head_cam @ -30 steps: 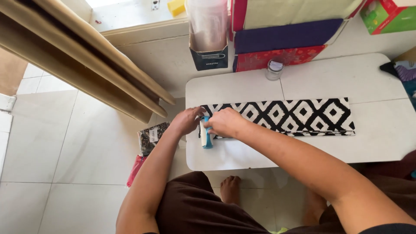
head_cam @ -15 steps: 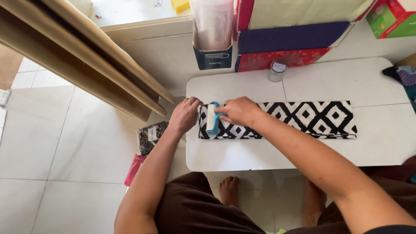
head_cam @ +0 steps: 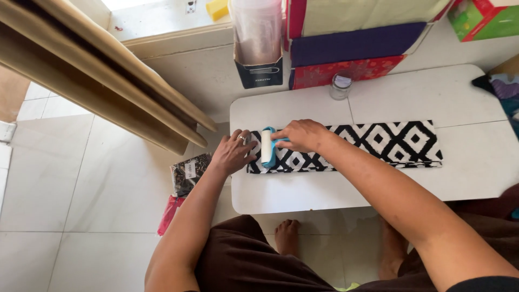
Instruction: The person lint-rolls a patterned cloth, folds it neatly, places it into a clear plastic bag, and applies a small label to the package.
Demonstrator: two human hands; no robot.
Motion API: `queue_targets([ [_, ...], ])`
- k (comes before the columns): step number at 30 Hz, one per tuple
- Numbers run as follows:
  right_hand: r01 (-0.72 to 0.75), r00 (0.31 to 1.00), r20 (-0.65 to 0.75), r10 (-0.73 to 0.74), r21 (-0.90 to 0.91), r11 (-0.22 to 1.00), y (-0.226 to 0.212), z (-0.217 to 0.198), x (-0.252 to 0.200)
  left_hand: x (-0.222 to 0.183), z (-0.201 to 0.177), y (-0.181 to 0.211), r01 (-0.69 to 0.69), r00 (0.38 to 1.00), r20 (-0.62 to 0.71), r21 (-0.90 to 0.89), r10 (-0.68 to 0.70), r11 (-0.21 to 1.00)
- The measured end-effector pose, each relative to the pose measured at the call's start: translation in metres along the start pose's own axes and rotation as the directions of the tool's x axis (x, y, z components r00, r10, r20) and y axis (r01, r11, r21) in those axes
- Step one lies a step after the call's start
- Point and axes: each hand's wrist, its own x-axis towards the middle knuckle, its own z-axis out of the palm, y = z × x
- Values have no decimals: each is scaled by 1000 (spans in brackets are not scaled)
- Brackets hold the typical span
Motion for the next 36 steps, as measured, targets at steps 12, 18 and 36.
queue_targets([
  [12, -249, 964, 83, 253, -54, 967, 127, -31, -119, 14, -4, 5, -94, 996, 23, 215, 91, 972],
  [18, -462, 877, 68, 476, -154, 874, 194, -35, -188, 23, 4, 11, -148, 982, 124, 23, 144, 989],
  [36, -640, 740, 11, 673, 322, 698, 191, -139, -315, 37, -3, 12, -35, 964, 259, -90, 57, 995],
])
